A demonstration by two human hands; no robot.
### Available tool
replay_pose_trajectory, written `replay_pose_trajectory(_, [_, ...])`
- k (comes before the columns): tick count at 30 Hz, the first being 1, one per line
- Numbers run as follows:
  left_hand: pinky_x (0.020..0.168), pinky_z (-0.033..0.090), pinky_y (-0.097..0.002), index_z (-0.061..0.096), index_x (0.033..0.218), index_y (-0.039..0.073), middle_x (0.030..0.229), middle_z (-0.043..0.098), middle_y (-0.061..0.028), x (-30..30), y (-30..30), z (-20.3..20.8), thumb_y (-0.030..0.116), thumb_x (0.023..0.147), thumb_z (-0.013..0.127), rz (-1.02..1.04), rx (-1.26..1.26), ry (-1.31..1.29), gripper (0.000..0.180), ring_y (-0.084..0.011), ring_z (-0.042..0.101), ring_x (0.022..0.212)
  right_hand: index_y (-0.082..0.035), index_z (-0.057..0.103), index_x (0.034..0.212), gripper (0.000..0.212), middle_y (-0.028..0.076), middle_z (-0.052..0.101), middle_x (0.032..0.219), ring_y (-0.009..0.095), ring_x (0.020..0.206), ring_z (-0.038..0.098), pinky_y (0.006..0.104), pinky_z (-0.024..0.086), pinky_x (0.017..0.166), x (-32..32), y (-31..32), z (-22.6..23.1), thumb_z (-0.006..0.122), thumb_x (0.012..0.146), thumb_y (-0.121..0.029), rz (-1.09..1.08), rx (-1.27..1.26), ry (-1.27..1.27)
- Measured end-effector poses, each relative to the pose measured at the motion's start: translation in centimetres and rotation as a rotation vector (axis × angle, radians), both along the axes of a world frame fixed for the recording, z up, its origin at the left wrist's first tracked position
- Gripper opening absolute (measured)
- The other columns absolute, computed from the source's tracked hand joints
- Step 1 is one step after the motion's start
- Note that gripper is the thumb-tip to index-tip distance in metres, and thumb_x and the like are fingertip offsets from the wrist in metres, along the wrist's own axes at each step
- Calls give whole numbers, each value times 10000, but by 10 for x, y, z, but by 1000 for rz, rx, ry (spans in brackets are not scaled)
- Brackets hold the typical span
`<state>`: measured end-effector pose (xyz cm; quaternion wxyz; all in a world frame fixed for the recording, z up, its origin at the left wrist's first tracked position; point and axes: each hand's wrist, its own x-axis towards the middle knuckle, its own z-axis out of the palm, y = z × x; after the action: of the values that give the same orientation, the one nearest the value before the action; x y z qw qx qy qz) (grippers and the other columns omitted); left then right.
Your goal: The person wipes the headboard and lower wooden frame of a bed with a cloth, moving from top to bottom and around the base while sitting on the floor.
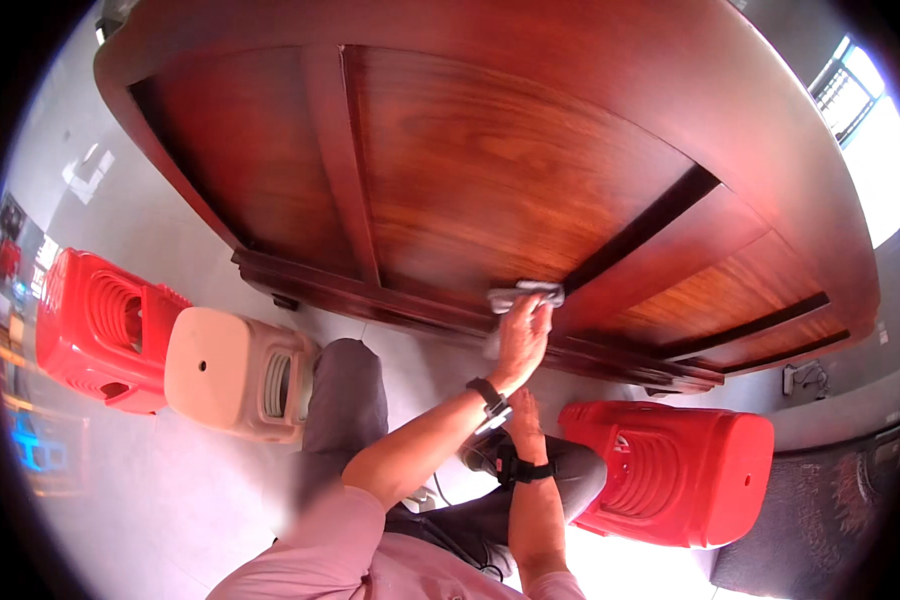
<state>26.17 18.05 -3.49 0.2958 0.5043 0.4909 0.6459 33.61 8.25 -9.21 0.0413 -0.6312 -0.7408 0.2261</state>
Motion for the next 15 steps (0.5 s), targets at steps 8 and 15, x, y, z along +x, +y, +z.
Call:
replay_pose_trajectory(8, [809, 463, -447, 602, 1094, 99, 1020, 587, -128, -5, -7, -65, 93, 829, 597, 97, -133, 383, 266, -341, 545, 969, -26, 631, 943, 286, 223, 641, 939, 415, 920, 608, 509, 487, 773, -11, -5, 20, 671, 751, -234, 70, -140, 18])
replay_pose_trajectory(15, [728, 473, -461, 604, 1111, 100, 969, 601, -138, -19, -10, -53, 201, 844, 589, 7, -271, 733, 285, -310, 568, 939, 12, 605, 964, 283, 257, 629, 957, 434, 931, 597, 515, 478, 800, -10, -4, 4, 627, 793, -213, 80, -153, 35])
